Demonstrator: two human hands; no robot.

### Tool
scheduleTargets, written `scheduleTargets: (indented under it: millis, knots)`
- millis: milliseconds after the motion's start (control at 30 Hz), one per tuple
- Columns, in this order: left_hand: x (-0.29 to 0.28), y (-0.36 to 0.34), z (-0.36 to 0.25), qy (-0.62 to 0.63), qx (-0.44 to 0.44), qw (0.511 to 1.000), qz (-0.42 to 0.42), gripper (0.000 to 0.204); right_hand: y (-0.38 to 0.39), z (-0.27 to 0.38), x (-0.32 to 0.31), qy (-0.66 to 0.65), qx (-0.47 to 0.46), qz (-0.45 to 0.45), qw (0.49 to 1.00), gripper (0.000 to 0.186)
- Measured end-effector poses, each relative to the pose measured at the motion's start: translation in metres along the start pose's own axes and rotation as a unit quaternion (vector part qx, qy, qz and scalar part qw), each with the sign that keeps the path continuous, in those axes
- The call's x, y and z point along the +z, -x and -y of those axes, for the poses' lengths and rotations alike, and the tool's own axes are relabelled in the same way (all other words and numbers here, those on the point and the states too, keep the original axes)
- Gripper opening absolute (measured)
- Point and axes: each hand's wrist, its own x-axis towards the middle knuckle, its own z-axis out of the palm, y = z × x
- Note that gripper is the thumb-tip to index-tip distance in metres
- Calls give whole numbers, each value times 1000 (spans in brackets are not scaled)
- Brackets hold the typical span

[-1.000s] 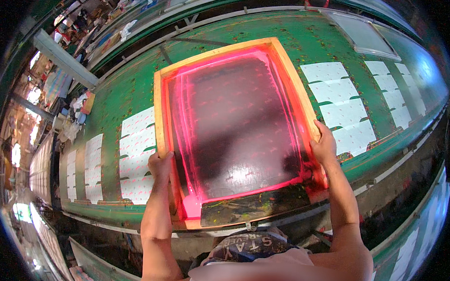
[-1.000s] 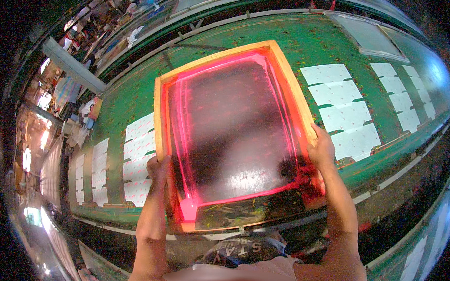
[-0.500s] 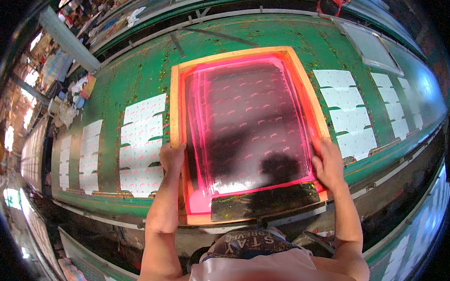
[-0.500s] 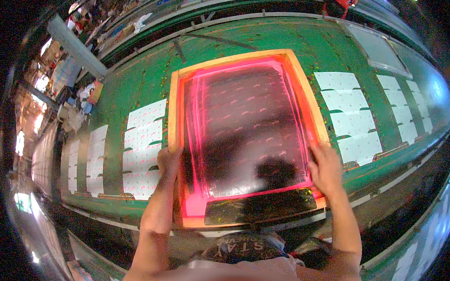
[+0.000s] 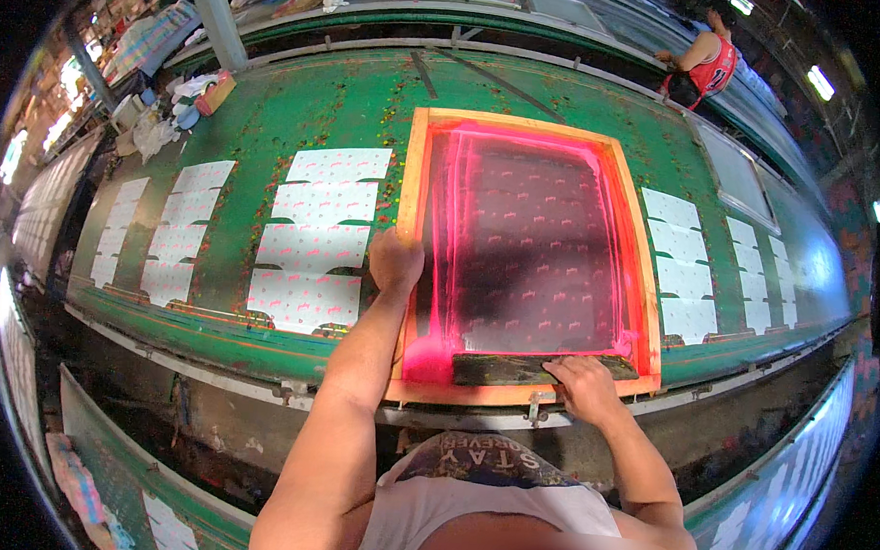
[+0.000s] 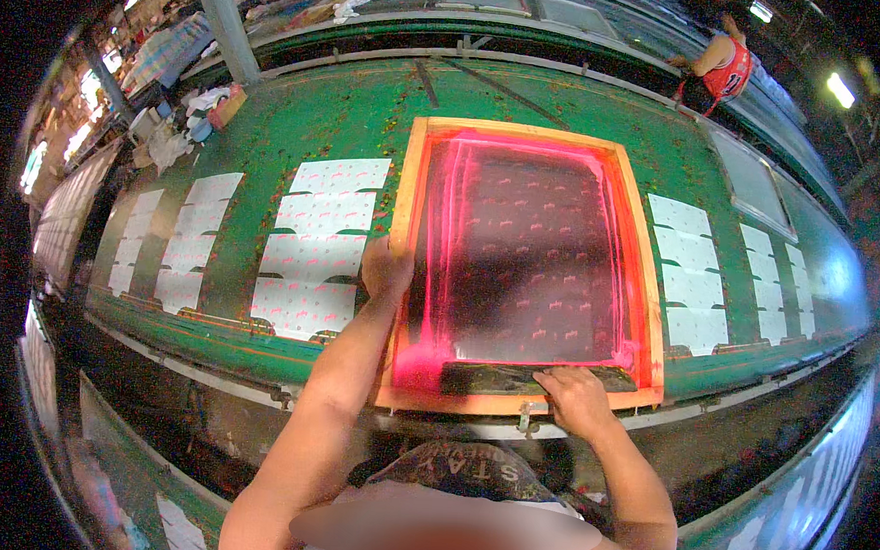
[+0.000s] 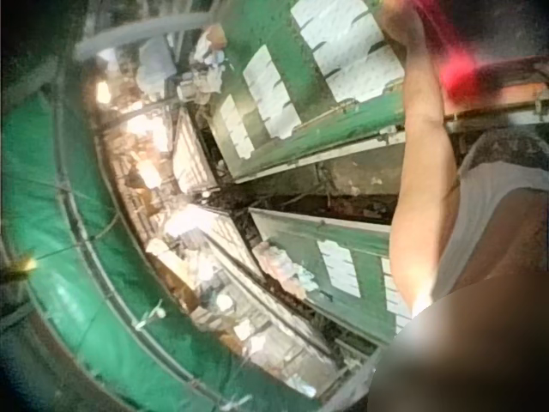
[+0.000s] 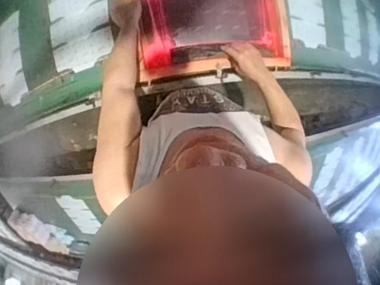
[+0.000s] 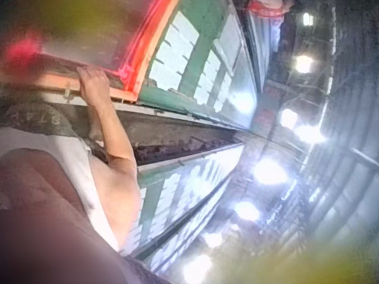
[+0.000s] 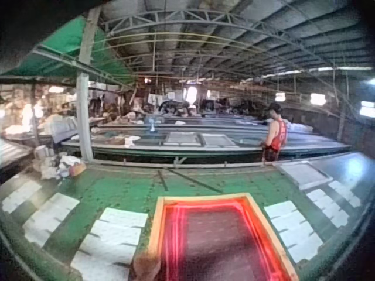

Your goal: The person repeatedly pulls a squeegee across a screen-printing frame to transfer pink ink onto white fabric pieces laid out on a green conveyor. They then walk to a workbench, set down the pink frame, pick up a yellow frame, and return to the conveyor to continue printing.

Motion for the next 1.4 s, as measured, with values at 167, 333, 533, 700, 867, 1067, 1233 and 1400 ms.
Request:
scheduleTargets:
  millis: [167,333,533,700,867,1067,1233,1400]
  knots:
    - [-2,5,-1,28,-8,999,15,35,-21,12,6,62,36,71,995,48]
    - [8,3,8,28,62,997,-24,36,-51,-11,-15,-5,101,242,965,46]
    - [12,-5,8,-76,46,994,61,28,-123,-80,-30,-70,21,297,952,42]
    - [-8,0,-12,-13,-36,998,46,34,-212,-147,-40,31,78,213,973,39]
    - [-13,0,-22,-45,-48,996,53,41,-307,-225,-24,76,44,46,995,36]
    - [-4,3,-15,-70,-47,996,34,43,-410,-304,6,74,12,-48,996,40]
    - [-3,5,-11,-62,-20,998,13,43,-456,-324,10,79,53,-37,995,38]
    - [-3,5,-13,-57,-24,998,1,43,-464,-314,-3,103,53,7,993,35]
